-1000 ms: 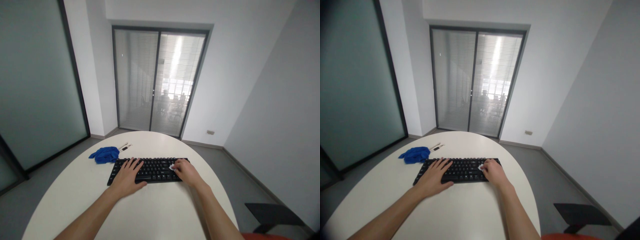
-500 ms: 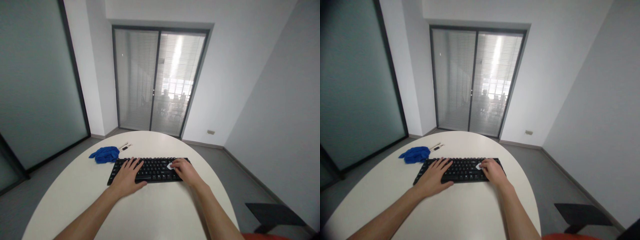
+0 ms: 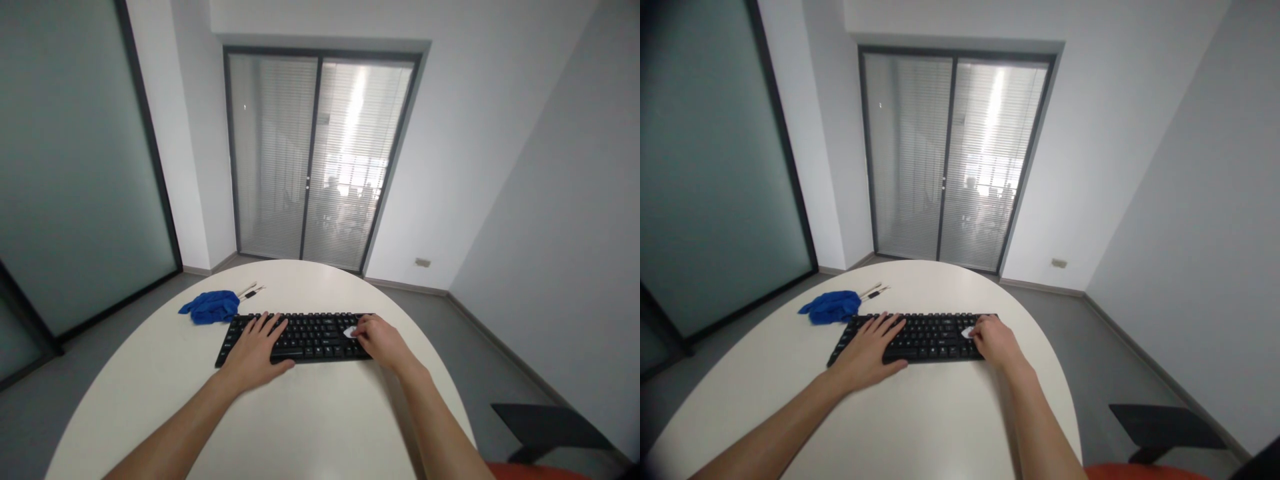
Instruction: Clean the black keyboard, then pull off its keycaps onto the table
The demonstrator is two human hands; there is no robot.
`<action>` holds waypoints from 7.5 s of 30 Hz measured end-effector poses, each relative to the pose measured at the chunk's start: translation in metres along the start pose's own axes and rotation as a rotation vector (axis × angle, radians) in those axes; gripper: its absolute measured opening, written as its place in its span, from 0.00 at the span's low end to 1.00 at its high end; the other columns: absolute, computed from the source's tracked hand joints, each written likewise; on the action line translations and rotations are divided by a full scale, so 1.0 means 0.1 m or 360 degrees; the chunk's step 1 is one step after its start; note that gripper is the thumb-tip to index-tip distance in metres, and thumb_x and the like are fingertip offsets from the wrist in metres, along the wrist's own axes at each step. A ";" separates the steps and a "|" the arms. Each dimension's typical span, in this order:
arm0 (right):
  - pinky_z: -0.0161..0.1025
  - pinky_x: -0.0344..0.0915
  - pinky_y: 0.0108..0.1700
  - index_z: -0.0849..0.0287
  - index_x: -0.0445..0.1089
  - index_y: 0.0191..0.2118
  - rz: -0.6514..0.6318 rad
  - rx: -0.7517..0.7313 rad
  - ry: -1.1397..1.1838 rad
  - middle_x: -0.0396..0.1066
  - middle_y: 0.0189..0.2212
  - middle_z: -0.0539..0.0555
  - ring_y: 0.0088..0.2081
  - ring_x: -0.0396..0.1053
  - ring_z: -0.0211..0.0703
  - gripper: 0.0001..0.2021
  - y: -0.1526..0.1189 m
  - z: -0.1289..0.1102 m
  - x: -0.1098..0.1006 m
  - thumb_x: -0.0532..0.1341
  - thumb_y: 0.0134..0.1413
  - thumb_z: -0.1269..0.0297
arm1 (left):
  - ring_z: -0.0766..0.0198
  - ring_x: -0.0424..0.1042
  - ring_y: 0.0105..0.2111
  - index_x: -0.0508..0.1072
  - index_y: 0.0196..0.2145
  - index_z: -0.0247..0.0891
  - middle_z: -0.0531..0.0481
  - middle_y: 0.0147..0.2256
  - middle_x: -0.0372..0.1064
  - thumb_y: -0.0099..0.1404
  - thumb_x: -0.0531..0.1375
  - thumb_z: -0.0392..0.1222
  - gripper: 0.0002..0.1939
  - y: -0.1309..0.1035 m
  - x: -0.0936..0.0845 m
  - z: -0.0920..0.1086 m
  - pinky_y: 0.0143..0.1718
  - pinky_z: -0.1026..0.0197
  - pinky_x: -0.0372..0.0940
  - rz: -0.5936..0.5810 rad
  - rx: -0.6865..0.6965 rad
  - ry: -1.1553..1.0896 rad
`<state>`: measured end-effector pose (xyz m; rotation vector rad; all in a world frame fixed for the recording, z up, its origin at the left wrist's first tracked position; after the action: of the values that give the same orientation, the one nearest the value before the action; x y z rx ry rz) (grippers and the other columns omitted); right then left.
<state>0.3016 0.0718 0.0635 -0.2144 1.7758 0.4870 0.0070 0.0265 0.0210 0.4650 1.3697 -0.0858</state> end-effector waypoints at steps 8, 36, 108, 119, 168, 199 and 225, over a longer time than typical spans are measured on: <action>0.37 0.61 0.47 0.53 0.79 0.38 -0.0033 0.0002 0.0043 0.74 0.41 0.54 0.46 0.68 0.46 0.15 0.00 -0.01 0.03 0.55 0.53 0.71 | 0.43 0.43 0.67 0.53 0.66 0.44 0.46 0.67 0.45 0.60 0.52 0.70 0.43 0.00 0.01 0.00 0.65 0.41 0.40 0.0002 0.0008 0.0025; 0.44 0.60 0.58 0.59 0.76 0.49 0.0199 -0.0193 0.0279 0.74 0.50 0.56 0.52 0.67 0.48 0.18 0.15 -0.19 0.23 0.54 0.56 0.73 | 0.42 0.43 0.67 0.54 0.66 0.45 0.46 0.67 0.46 0.59 0.52 0.70 0.44 0.01 0.02 -0.01 0.65 0.40 0.40 0.0009 0.0004 -0.0002; 0.39 0.62 0.51 0.54 0.78 0.42 0.0098 -0.0170 -0.0008 0.76 0.43 0.55 0.46 0.70 0.47 0.20 0.15 -0.04 0.10 0.52 0.55 0.78 | 0.43 0.41 0.67 0.53 0.66 0.46 0.46 0.68 0.45 0.59 0.53 0.71 0.44 0.01 0.01 -0.02 0.65 0.40 0.39 0.0003 -0.0001 -0.0051; 0.41 0.62 0.54 0.59 0.76 0.47 0.0374 -0.0037 0.0115 0.75 0.46 0.56 0.48 0.69 0.49 0.18 0.09 0.08 0.01 0.52 0.57 0.74 | 0.42 0.42 0.67 0.52 0.66 0.45 0.46 0.68 0.44 0.59 0.52 0.71 0.44 0.01 0.00 -0.01 0.65 0.40 0.39 -0.0014 0.0001 -0.0026; 0.35 0.64 0.44 0.53 0.80 0.37 -0.0199 0.0149 0.0061 0.79 0.39 0.52 0.43 0.74 0.46 0.15 -0.16 -0.32 -0.17 0.59 0.45 0.73 | 0.42 0.44 0.66 0.55 0.65 0.44 0.46 0.67 0.47 0.57 0.55 0.68 0.44 0.01 -0.02 0.02 0.65 0.41 0.40 0.0037 -0.0031 0.0028; 0.35 0.64 0.41 0.49 0.81 0.35 -0.0215 0.0315 0.0055 0.79 0.38 0.50 0.41 0.75 0.46 0.13 -0.20 -0.02 -0.22 0.61 0.45 0.70 | 0.42 0.43 0.66 0.55 0.66 0.42 0.45 0.67 0.47 0.58 0.54 0.68 0.44 0.01 -0.04 0.03 0.65 0.41 0.39 0.0022 -0.0024 0.0001; 0.35 0.64 0.43 0.52 0.80 0.36 -0.0217 0.0497 0.0013 0.79 0.38 0.54 0.42 0.75 0.47 0.13 -0.19 0.24 -0.15 0.62 0.43 0.71 | 0.42 0.42 0.67 0.54 0.66 0.45 0.46 0.67 0.47 0.58 0.55 0.68 0.44 0.01 -0.01 0.01 0.65 0.41 0.39 0.0002 -0.0042 -0.0021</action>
<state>0.3346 0.0633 0.0694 -0.1168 1.8043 0.1076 0.0076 0.0268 0.0226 0.4427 1.3560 -0.0698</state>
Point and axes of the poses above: each hand's wrist, its own y-axis towards the middle knuckle, its own x-axis out of the palm, z = x × y, the point moved 4 cm from there along y, towards the middle knuckle
